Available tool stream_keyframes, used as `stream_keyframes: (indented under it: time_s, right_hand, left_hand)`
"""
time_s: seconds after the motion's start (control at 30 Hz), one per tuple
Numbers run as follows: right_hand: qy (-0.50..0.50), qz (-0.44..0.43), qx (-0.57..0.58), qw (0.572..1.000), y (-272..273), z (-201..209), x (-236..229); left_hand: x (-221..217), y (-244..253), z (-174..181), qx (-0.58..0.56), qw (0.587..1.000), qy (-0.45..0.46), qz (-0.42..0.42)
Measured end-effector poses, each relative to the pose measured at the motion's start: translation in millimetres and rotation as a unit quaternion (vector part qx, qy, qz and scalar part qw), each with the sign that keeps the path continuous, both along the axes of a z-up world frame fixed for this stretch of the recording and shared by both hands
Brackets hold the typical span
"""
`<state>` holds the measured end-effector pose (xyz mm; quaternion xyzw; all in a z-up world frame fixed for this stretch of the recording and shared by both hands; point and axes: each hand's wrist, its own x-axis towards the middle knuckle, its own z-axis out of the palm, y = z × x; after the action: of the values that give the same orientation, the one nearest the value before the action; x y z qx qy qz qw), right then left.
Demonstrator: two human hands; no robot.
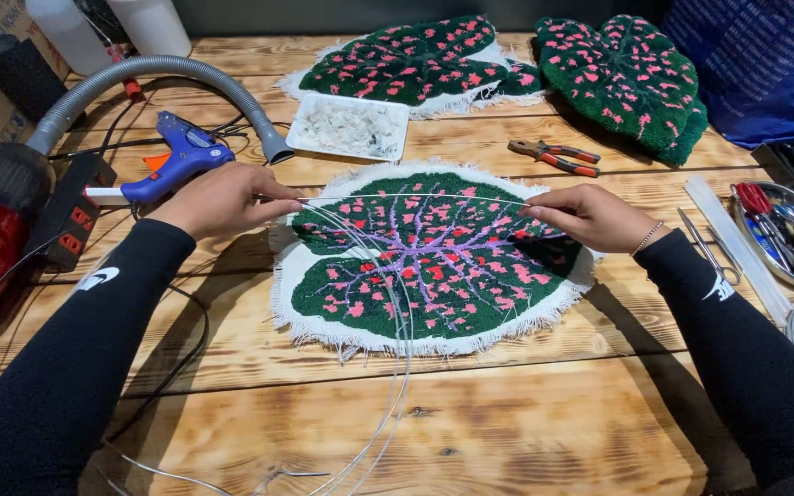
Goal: The person manually shapes and trims wires to reinforce a fabric leaf-shaped craft object.
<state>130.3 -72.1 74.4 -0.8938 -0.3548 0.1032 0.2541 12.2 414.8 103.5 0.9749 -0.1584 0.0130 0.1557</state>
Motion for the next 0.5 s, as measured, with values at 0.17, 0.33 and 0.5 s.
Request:
stream_keyframes:
  time_s: [0.17,0.33,0.5]
  right_hand:
    - [0.032,0.014,0.023,0.999,6.9,-2.8,5.6]
    - [0.079,0.037,0.035,0.996,17.1,4.2,0.0]
    - [0.111,0.1,0.056,0.987,32.0,-5.8,0.8]
  left_hand:
    - [9.8,26.0,-6.1,-0.032,0.999,0.016,-0.013]
    - [13.2,42.8,-6.9,-0.054,0.997,0.045,0.008]
    - [13.2,57.2,-7.3,-0.077,0.993,0.06,0.074]
